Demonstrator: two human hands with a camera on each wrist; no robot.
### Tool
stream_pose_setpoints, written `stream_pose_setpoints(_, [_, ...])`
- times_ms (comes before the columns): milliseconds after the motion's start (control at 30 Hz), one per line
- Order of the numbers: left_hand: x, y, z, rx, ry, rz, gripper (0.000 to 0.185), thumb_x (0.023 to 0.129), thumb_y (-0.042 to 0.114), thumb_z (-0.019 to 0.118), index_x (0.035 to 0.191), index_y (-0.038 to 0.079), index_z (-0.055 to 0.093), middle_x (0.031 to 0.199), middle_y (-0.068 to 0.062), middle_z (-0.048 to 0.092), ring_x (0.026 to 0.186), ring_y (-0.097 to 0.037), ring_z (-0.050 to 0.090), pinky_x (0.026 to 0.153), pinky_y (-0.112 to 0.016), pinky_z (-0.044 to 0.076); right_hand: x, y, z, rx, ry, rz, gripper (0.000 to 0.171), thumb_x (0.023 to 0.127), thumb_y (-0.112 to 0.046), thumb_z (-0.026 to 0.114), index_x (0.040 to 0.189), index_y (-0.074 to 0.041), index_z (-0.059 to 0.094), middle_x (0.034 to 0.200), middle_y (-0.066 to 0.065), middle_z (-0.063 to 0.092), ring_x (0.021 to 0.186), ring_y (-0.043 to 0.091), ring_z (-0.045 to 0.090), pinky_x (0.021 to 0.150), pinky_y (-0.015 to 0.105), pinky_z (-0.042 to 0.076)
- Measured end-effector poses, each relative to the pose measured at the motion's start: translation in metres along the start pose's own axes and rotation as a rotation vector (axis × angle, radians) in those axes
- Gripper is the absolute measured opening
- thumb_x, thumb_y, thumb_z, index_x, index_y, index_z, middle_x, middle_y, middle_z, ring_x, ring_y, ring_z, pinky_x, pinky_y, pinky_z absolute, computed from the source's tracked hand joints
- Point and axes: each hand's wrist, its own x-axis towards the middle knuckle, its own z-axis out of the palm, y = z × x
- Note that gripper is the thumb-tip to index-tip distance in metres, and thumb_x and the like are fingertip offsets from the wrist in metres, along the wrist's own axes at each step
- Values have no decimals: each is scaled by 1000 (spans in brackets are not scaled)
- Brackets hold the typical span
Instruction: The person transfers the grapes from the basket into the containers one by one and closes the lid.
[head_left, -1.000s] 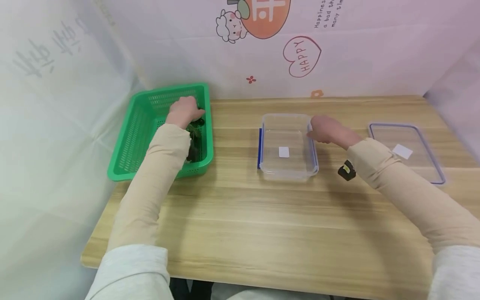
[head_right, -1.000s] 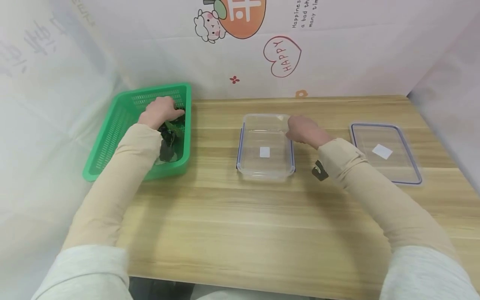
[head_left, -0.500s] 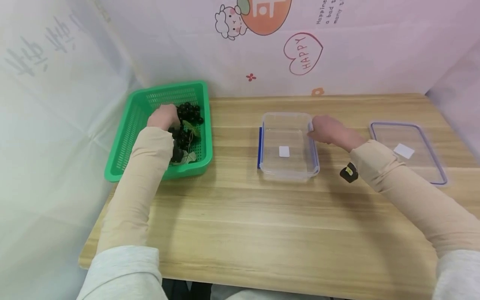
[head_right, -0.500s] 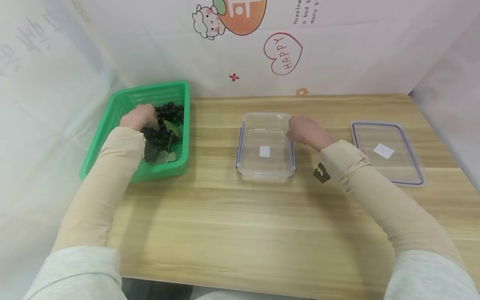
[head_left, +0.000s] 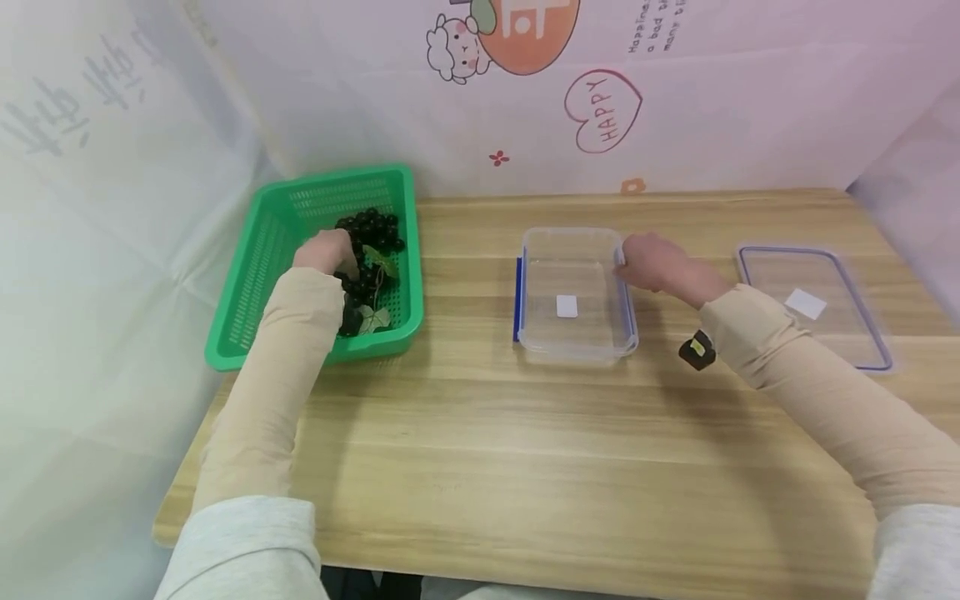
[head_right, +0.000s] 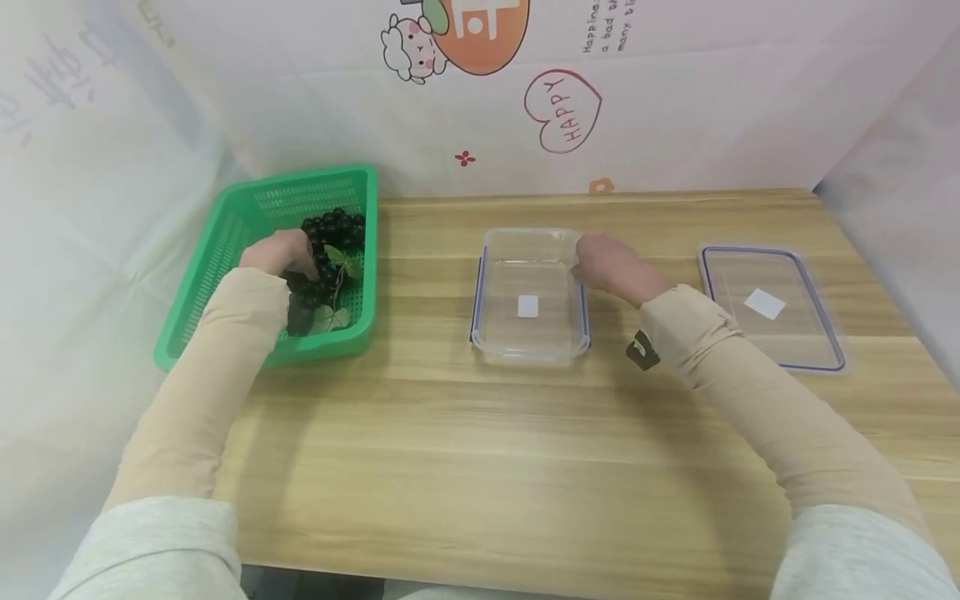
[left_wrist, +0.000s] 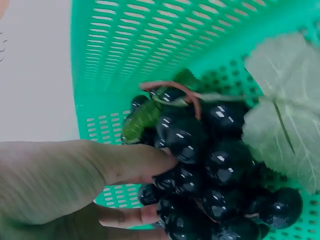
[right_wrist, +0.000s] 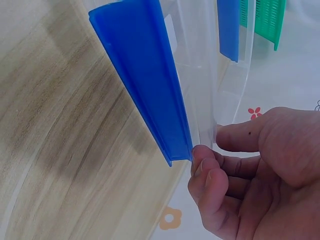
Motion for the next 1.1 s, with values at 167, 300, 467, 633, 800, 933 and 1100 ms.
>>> stream_pose_setpoints(167, [-1,-3,4,-11,5,-1,36,91,10,57,122,-8,54,124,-31,50,84,-30,52,74,-42,50,0,-3,2,-2,7,-26,29,92,-17,51,64,-6,51,58,7,55,46,14,51,44,24,38])
stream_pose_setpoints(300, [0,-6,2,-19,16,-7,42,90,13,58,126,-8,50,128,-31,47,96,-36,55,80,-46,51,-1,-4,2,3,11,-21,29,92,-16,51,65,-5,51,57,6,53,46,14,51,44,24,38])
stream_pose_setpoints(467, [0,-8,-2,-24,-13,-11,51,90,20,58,131,-8,44,134,-32,41,112,-42,50,89,-51,48,-2,-2,2,3,5,-13,28,93,-16,50,68,-3,52,57,6,53,47,15,51,45,25,38])
stream_pose_setpoints(633, [-3,-9,-6,-59,3,-23,50,90,25,59,126,-7,47,127,-29,46,100,-35,51,84,-49,49,-3,-1,3,-4,7,-14,28,93,-17,50,69,-3,52,58,7,54,48,15,51,45,25,38])
stream_pose_setpoints(800, [-6,-13,-10,-89,46,-31,54,90,29,59,128,-6,45,132,-30,42,103,-37,51,85,-51,48,-2,0,4,-12,3,-9,30,93,-17,49,66,-4,52,57,7,54,47,15,51,45,25,37])
stream_pose_setpoints(933, [-9,-15,-16,-94,70,-18,55,91,33,58,127,-6,45,133,-31,42,106,-39,51,85,-53,47,-3,0,4,-9,3,-6,29,93,-17,49,68,-4,52,58,7,54,48,15,51,44,25,37])
stream_pose_setpoints(1100, [-12,-16,-24,-105,102,-26,59,90,36,58,127,-7,44,128,-29,45,99,-36,52,81,-51,48,-4,0,2,-10,-1,-7,27,93,-16,48,71,-2,52,59,7,54,48,15,51,44,24,37])
